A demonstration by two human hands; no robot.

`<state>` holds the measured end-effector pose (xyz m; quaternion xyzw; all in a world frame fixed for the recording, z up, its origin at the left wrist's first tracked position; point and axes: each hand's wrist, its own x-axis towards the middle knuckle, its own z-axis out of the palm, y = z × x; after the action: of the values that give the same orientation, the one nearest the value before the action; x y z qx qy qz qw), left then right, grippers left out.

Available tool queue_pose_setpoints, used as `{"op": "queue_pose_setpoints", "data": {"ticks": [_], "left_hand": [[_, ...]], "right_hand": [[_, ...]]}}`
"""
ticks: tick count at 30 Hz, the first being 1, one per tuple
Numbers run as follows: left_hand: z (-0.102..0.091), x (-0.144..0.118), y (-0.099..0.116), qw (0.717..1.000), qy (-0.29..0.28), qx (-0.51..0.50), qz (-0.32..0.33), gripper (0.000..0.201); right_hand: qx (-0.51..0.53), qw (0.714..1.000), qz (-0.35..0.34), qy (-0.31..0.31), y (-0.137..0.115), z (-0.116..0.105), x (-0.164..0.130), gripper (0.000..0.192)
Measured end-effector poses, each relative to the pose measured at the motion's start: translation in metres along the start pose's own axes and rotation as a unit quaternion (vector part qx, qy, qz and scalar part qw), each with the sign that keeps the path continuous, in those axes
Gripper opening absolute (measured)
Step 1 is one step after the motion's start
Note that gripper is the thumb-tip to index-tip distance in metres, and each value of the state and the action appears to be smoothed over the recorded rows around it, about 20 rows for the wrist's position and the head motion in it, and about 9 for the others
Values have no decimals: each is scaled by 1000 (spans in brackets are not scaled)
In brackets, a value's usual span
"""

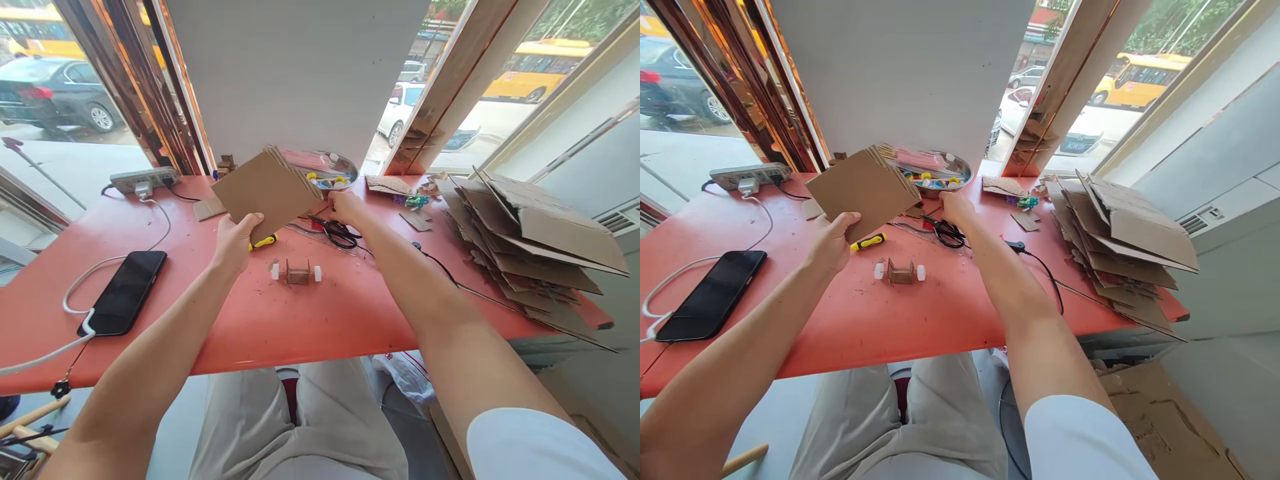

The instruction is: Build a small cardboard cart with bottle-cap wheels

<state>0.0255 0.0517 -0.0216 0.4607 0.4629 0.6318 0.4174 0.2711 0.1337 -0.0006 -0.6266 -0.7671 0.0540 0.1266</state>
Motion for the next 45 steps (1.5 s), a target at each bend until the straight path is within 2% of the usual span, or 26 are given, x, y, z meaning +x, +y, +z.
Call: {"op": "queue_pose_setpoints", "data": {"ticks": [4,6,11,14,17,20,23,24,29,35,41,45], "left_hand": [[0,-2,1,1000,-16,-8,-4,37],[0,-3,2,999,-33,0,-3,37],[2,-6,4,999,-38,-1,-4,36],[3,-8,5,1000,-23,-9,-14,35],[4,-9,5,1000,-11,-13,-22,34],[6,-12,6,1000,7,-21,-20,33],[8,-16,8,999,11,-31,-6,32],[9,-18,9,999,10,-34,2,30],[12,-26,12,999,0,-26,38,22],[12,-29,13,998,-11,-5,54,24],[13,-31,19,997,-31,14,63,25],[13,-31,20,996,-48,16,73,34]], "right_hand": [[10,999,-36,16,3,-9,-10,30],[30,997,-49,49,5,-13,-18,32],[155,978,-19,137,11,-23,-32,25],[285,943,-23,170,5,-34,-42,31],[358,912,-74,188,-12,-40,-61,37],[422,877,-135,186,-36,-32,-83,47],[493,815,-247,178,-60,-15,-103,58],[497,811,-263,161,-66,-11,-109,56],[432,837,-298,153,-83,-5,-128,52],[369,863,-303,168,-82,-3,-129,53],[331,876,-303,174,-82,-1,-129,53],[313,883,-303,178,-82,0,-128,51]]}}
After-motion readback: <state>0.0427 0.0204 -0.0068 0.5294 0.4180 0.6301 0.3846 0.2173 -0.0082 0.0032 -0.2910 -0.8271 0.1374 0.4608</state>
